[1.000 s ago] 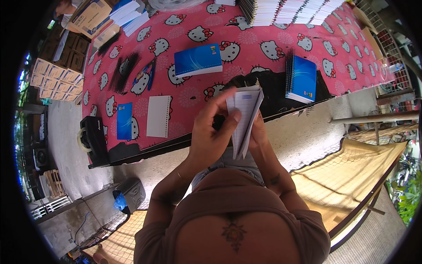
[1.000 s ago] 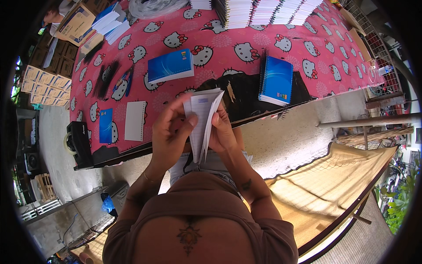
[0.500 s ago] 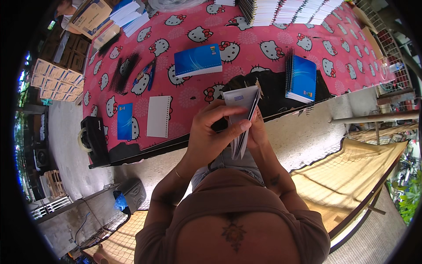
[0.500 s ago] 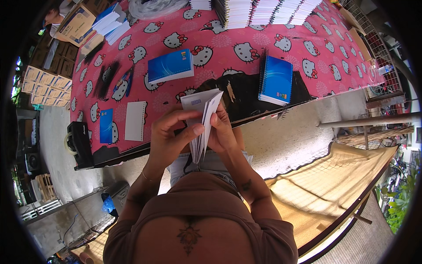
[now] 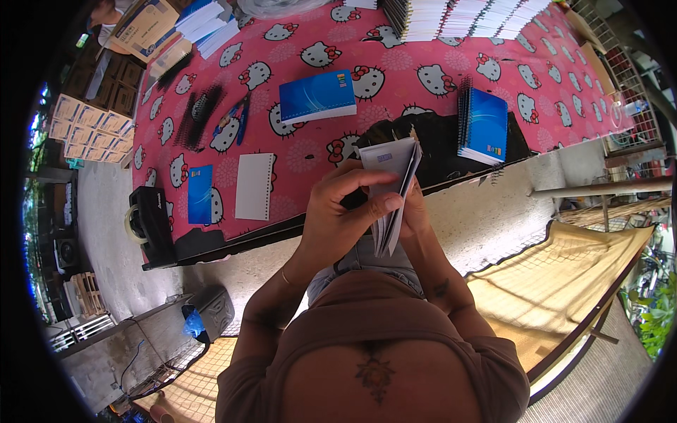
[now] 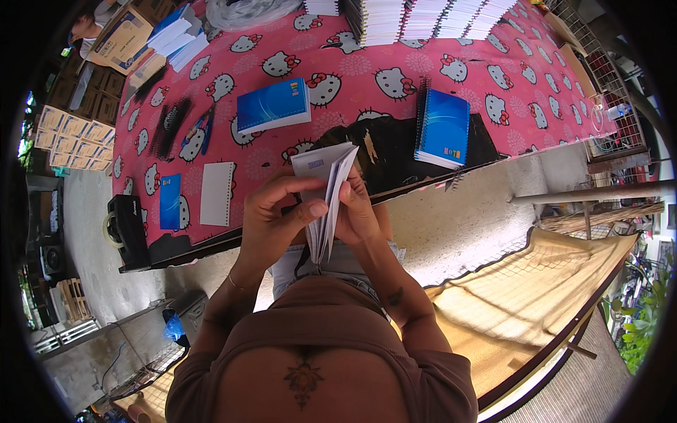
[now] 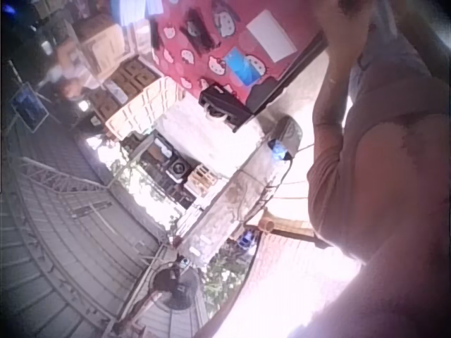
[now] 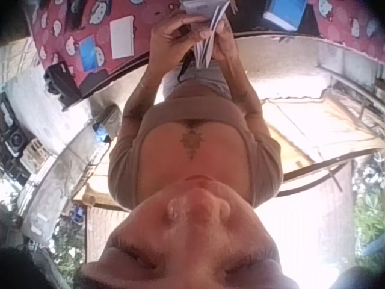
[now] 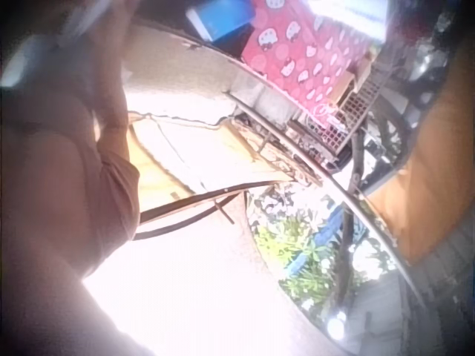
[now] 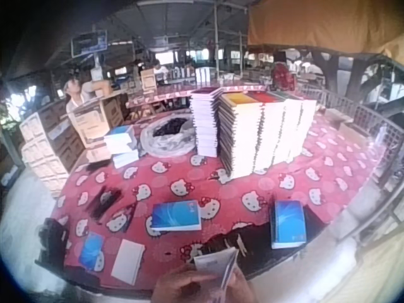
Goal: The person sorts and organizes notebooks on a table, checking the pages and placing them into stacks.
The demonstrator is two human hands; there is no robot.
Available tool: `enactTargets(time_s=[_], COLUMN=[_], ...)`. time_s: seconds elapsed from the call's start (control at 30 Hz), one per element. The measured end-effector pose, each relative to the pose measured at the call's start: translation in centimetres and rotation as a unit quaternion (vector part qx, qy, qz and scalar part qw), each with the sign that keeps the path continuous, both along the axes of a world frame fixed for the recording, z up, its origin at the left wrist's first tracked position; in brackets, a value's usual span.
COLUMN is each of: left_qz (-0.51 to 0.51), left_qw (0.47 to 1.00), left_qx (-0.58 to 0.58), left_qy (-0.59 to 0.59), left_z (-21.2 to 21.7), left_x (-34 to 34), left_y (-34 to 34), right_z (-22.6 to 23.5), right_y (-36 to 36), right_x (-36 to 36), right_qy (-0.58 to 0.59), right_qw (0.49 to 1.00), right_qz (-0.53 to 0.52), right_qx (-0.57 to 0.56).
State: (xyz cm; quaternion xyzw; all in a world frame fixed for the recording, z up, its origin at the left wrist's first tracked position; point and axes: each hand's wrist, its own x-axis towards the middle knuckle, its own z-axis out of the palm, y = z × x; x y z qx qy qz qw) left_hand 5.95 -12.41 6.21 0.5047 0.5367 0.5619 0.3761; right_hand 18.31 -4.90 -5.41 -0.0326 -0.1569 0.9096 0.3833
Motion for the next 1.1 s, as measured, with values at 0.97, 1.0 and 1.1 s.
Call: enactTargets(time_s=[0.97, 1.0, 1.1], left_qz=[0.05, 0.05, 0.052], left_qw=[0.987, 0.987, 0.987], left_qx=[0.048, 0.045, 0.04], left_qy=[0.147, 0.144, 0.143], left_z=[-0.4, -0.4, -0.2], left_x=[0.1, 0.1, 0.2], left_y=[-0.2, -0.3, -0.2], right_z=[1.0, 1.1, 0.7], right_y=[-0.1, -0.1, 0.1], right_x=[-0.5, -0.6, -0.4], right_qy=[0.006, 0.006, 0.013], right_qw=[1.0, 1.0, 1.0], right_qz=[-0.009, -0.011, -0.004], right_qx=[0.003, -0.001, 0.01])
